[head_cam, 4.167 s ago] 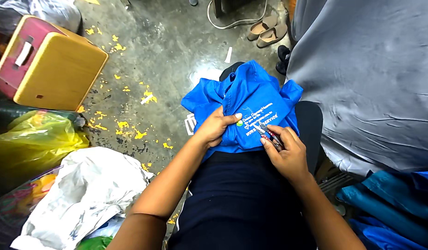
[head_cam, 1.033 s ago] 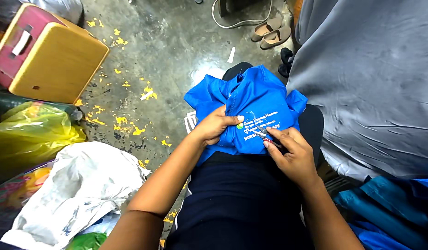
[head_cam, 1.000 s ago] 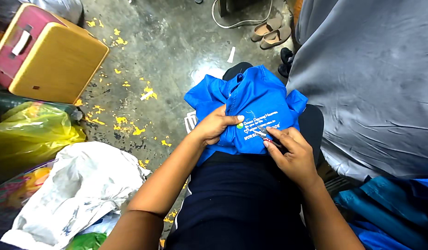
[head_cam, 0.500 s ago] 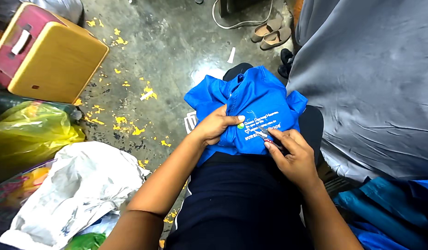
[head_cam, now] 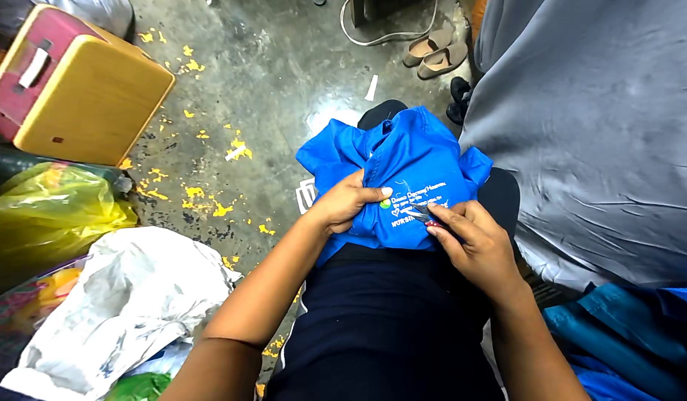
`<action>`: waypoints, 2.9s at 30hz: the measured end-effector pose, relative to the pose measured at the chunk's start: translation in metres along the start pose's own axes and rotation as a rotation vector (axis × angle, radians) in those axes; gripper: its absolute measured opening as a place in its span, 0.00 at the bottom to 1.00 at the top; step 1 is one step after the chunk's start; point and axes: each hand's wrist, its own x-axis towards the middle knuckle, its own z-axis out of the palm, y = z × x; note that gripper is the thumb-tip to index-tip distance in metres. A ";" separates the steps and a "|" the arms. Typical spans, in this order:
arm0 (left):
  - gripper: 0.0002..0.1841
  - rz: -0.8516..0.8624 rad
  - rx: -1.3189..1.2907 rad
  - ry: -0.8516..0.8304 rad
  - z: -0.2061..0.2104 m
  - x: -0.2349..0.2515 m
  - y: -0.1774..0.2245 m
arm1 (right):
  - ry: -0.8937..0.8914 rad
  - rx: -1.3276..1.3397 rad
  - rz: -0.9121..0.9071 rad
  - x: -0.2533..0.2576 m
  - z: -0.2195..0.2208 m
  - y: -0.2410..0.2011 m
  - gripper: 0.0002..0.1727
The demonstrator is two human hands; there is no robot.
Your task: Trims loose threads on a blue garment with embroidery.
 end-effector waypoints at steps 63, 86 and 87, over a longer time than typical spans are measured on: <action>0.14 0.015 -0.002 0.083 0.009 -0.001 0.003 | 0.049 0.095 0.025 -0.002 0.008 -0.004 0.17; 0.13 0.076 0.017 0.159 0.021 0.000 0.003 | 0.271 0.102 0.110 -0.008 0.023 -0.018 0.15; 0.13 0.075 0.015 0.155 0.021 0.000 0.003 | 0.255 0.104 0.124 -0.008 0.022 -0.019 0.16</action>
